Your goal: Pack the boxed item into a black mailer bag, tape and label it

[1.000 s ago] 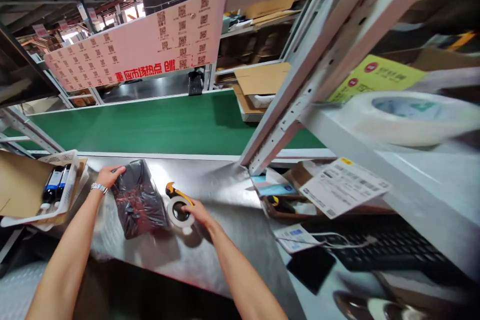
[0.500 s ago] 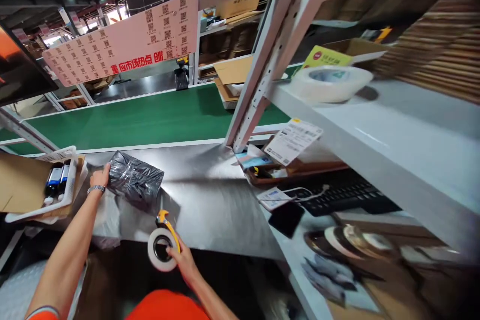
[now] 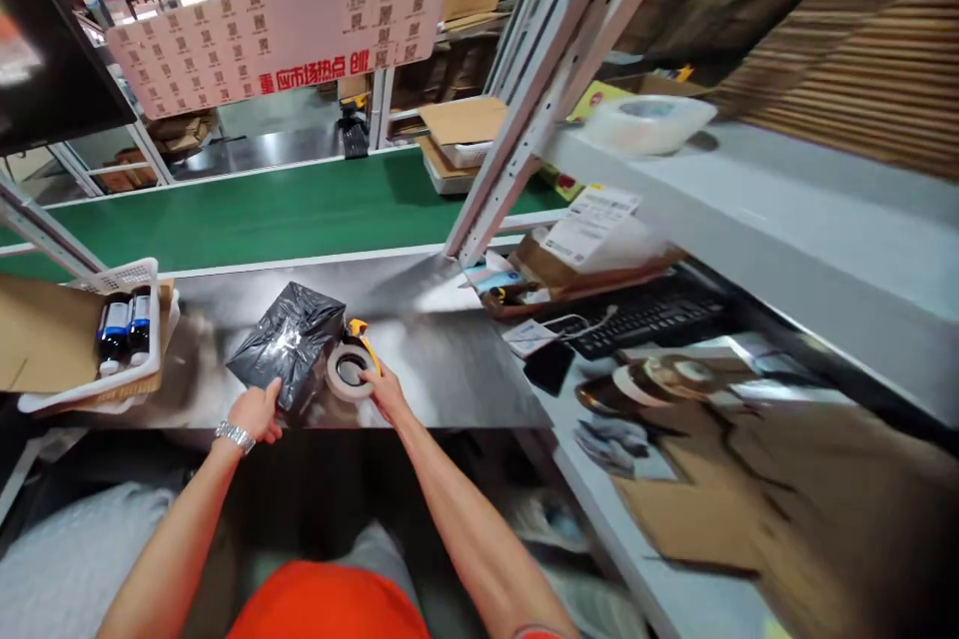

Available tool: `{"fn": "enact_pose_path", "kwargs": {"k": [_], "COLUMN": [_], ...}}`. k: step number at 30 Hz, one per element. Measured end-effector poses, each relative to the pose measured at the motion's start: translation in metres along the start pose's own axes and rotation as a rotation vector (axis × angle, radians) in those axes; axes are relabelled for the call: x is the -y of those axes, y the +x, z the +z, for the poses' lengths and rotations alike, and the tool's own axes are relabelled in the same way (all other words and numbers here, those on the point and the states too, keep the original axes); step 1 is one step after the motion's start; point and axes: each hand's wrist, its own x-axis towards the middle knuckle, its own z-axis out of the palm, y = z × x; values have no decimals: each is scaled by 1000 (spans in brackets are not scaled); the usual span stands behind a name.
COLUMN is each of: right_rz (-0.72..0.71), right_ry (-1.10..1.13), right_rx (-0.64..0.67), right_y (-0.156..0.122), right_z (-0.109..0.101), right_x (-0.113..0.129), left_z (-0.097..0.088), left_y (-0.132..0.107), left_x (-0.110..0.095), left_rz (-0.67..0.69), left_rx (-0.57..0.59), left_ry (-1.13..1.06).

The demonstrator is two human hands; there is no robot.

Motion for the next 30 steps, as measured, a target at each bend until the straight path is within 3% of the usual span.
{"fn": "enact_pose_path", "kwargs": {"k": [3, 6, 9, 12, 14, 18, 22, 24, 26, 30], "right_rz": [41, 68, 62, 104, 83, -53, -115, -147, -165, -143], "right_ry": [9, -6, -17, -62, -104, -371, -639, -698, -726, -794], "right_rx": [9, 114, 239, 367, 394, 381, 484, 535, 590, 615], "right_y": [-38, -112, -185, -219, -214, -174, -154, -154, -153, -131], "right_z": [0, 6, 24, 52, 74, 111, 127, 121, 102, 28], "right_x": [-10, -39, -72, -87, -81, -44, -19, -12, -5, 22], "left_z": [-7, -12, -12, -10, -9, -8, -5, -3, -2, -10], "left_y": [7, 12, 16, 21, 23, 26, 23, 19, 15, 13], "left_x": [0, 2, 4, 5, 7, 10, 11, 13, 18, 36], "left_rz": [50, 85, 110, 122, 128, 146, 126, 112, 95, 57], "left_rx": [42, 65, 84, 89, 83, 68, 48, 47, 44, -63], "left_ry": [26, 58, 57, 45, 39, 20, -29, -80, -133, -260]}}
